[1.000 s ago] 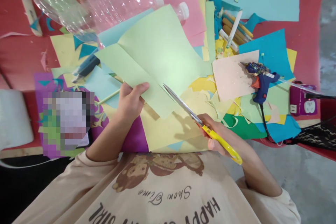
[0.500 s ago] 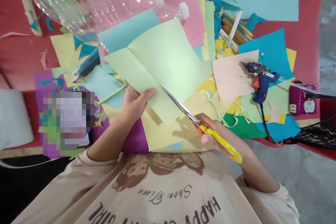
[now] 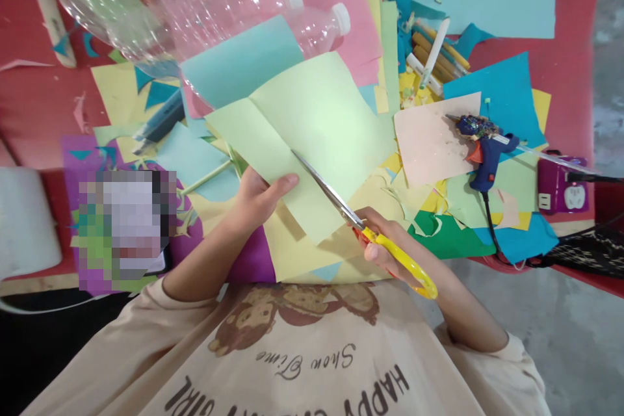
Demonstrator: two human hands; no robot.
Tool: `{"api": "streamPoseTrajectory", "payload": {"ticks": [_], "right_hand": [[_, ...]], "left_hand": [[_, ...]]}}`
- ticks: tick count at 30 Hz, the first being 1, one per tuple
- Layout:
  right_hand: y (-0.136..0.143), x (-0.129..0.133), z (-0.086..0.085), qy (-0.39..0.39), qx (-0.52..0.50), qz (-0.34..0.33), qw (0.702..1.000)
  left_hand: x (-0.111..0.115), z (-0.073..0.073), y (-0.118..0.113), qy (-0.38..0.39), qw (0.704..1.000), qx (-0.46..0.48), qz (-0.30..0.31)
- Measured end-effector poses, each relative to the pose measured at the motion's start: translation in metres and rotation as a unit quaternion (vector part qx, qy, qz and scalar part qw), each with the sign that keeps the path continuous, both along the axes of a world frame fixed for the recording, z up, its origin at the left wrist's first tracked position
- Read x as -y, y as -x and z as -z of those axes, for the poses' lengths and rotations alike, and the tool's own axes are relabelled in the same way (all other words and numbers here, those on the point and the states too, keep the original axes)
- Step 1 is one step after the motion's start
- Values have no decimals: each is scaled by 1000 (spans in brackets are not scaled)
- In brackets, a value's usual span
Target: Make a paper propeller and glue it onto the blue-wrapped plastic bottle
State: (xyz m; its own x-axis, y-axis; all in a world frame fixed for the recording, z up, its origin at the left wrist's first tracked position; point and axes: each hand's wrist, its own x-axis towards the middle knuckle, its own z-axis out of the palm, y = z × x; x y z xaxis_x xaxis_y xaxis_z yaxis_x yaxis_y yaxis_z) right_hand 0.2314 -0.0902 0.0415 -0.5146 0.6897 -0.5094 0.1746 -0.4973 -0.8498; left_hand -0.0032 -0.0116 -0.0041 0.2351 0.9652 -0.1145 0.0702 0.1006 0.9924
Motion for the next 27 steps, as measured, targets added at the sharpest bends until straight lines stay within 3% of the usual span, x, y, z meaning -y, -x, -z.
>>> {"api": "streamPoseTrajectory", "payload": {"ticks": [12, 20, 27], "right_hand": [[10, -9, -15, 13, 36, 36, 999], [12, -2, -8, 53, 21, 71, 996], [11, -5, -13, 17, 81, 33, 996]], "left_hand": [[-1, 0, -1, -9, 1000, 17, -16], [0, 2, -1, 4, 1000, 21, -14], [0, 7, 0, 59, 992, 108, -40]]}}
